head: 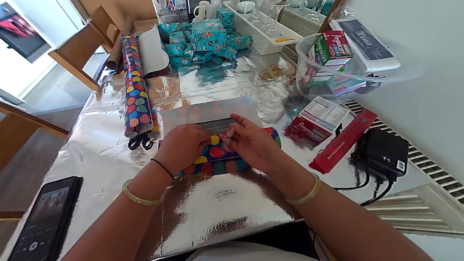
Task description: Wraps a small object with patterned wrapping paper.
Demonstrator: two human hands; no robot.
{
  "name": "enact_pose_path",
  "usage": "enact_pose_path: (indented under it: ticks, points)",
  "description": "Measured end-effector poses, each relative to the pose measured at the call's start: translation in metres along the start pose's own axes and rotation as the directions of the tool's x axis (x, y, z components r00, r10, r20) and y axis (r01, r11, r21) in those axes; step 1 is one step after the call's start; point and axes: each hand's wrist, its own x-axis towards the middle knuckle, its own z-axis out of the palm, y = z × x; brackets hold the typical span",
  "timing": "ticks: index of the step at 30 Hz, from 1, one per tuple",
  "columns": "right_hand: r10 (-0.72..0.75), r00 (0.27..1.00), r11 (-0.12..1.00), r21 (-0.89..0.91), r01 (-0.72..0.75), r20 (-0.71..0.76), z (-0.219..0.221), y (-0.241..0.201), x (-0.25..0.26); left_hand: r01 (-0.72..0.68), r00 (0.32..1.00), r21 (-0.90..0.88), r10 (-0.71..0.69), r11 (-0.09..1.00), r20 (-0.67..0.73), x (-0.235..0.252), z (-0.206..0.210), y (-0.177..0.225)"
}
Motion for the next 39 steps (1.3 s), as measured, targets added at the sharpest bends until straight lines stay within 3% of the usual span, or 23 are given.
enact_pose_path:
  ticks: [3, 9, 15, 24, 39]
  points:
    - [0.008, 1.0, 1.0, 0.018, -0.008, -0.007, 0.0, -0.001, 0.002, 0.0, 0.998, -0.008, 0.001, 1.0, 0.067, -0.005, -0.005, -0.003]
    - [0.015, 0.997, 0.995, 0.099, -0.007, -0.078, 0.002, -0.002, 0.002, -0.059, 0.996, -0.015, 0.06, 0.998, 0.067, -0.019, 0.001, -0.016]
    - [-0.018, 0.992, 0.989, 0.142, 0.036, -0.123, 0.0, -0.004, 0.002, 0.009, 0.998, -0.04, -0.006, 0.999, 0.066, -0.019, 0.0, -0.012]
    - [-0.162, 0.973, 0.987, -0.038, 0.158, -0.162, 0.014, 0.001, -0.003, 0.165, 0.979, -0.081, -0.153, 0.983, 0.136, -0.013, -0.007, -0.002]
    - [-0.209, 0.966, 0.948, -0.276, 0.162, -0.152, 0.025, 0.001, -0.003, 0.211, 0.976, -0.185, -0.195, 0.96, 0.102, -0.013, -0.009, 0.004]
